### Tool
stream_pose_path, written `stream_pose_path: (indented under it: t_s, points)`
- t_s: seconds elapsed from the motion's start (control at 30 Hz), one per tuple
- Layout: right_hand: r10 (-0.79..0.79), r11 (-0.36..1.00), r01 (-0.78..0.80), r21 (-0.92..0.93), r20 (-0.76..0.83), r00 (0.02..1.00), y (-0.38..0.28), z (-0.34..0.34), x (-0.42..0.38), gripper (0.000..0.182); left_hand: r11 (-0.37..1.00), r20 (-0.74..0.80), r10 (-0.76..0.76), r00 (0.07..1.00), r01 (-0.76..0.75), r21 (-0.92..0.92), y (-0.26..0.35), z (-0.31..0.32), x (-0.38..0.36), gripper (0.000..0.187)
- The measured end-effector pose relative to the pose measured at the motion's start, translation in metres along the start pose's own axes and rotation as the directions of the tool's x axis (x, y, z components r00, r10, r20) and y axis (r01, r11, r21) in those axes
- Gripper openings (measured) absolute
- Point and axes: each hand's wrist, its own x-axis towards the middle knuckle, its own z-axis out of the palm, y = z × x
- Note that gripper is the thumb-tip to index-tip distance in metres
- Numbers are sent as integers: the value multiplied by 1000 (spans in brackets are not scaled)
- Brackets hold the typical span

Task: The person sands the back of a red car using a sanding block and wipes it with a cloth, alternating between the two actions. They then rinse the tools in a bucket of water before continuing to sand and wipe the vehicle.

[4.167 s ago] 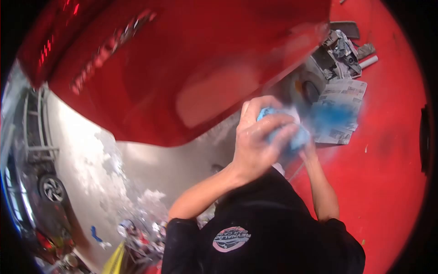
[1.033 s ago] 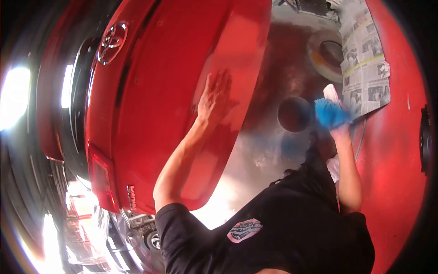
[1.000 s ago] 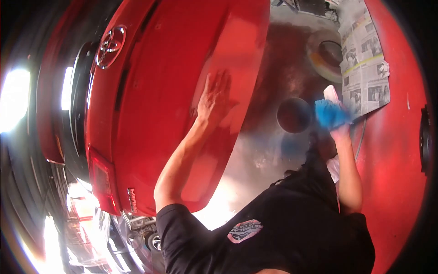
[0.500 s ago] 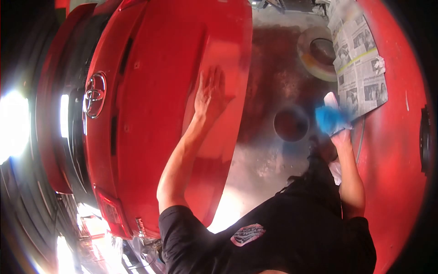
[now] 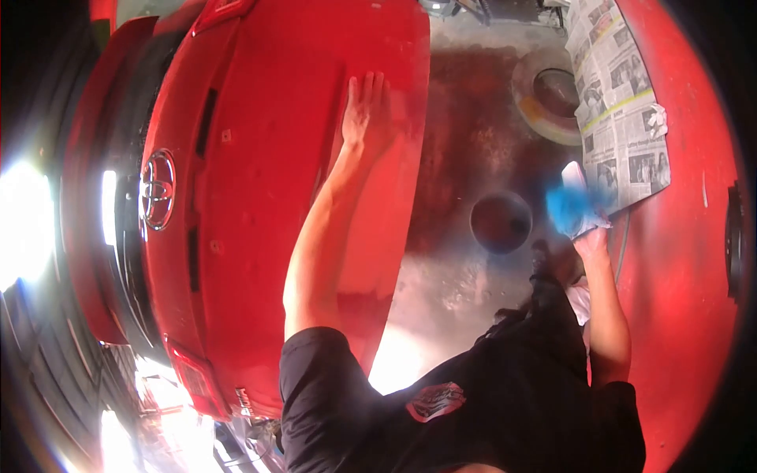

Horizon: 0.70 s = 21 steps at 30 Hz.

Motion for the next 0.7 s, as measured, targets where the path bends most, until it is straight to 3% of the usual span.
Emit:
stream_pose_path:
  t_s: [0.7]
  points:
    - [72,997,-72,-2,45,996,60,28,-99,51,992,-15,-50,999,48,-117,23,-56,-193,88]
